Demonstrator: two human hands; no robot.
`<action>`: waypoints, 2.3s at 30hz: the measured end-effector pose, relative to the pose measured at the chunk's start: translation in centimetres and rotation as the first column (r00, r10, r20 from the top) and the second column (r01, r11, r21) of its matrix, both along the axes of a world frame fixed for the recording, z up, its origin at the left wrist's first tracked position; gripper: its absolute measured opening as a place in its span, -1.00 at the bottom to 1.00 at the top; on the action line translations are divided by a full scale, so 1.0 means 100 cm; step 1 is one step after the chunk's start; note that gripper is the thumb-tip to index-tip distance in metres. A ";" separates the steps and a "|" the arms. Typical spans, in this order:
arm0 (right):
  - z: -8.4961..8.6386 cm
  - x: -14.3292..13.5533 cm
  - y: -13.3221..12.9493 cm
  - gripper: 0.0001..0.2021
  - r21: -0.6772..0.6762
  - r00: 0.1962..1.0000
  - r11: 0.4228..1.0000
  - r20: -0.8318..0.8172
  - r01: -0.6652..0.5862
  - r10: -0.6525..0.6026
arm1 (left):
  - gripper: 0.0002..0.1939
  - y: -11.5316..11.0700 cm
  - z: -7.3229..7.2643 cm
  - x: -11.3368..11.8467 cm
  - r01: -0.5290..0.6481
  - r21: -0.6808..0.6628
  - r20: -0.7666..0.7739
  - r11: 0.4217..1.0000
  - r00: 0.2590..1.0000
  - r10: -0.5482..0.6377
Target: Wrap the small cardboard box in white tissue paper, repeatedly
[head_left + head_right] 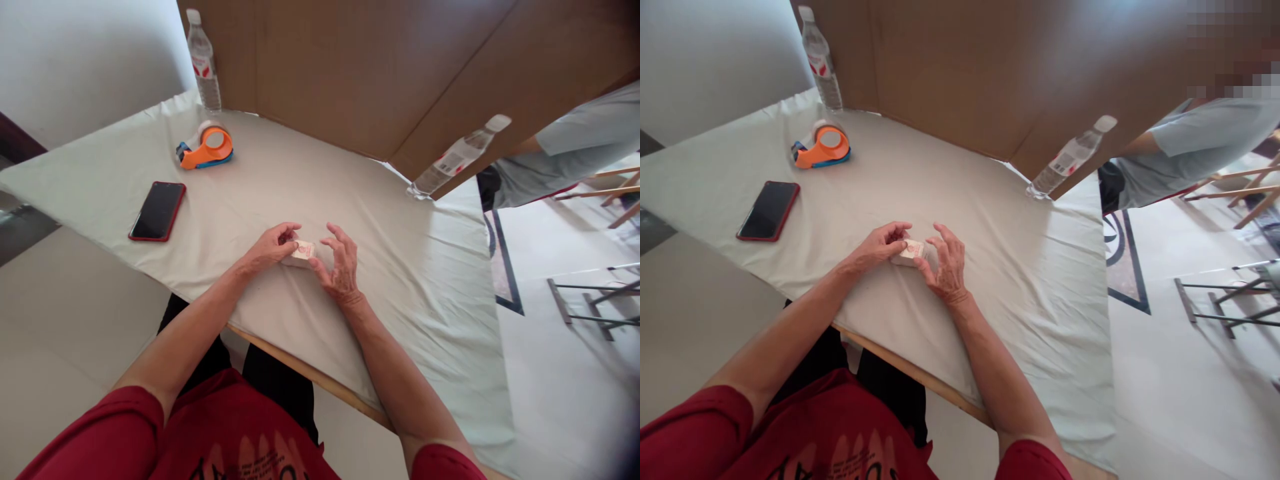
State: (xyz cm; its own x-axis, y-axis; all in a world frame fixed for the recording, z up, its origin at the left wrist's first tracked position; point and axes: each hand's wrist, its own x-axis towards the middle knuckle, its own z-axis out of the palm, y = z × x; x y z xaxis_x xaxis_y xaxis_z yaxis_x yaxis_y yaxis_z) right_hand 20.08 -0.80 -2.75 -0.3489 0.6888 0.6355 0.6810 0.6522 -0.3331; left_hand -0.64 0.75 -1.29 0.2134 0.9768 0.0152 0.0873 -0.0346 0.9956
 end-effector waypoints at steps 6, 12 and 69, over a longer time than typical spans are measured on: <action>0.001 -0.007 0.001 -0.60 -0.022 0.981 0.997 0.180 -0.075 0.078 | -0.47 0.000 0.001 0.000 0.006 0.011 -0.010 1.000 1.000 -0.006; -0.001 -0.013 0.000 -0.78 0.001 0.991 0.993 0.052 -0.120 0.119 | -0.45 0.000 0.001 -0.001 0.005 -0.003 0.020 1.000 1.000 -0.005; -0.001 0.043 -0.041 -0.41 -0.399 0.959 0.884 0.233 0.244 -0.160 | -0.45 -0.101 0.033 -0.041 -0.084 0.430 -0.813 0.899 0.397 0.426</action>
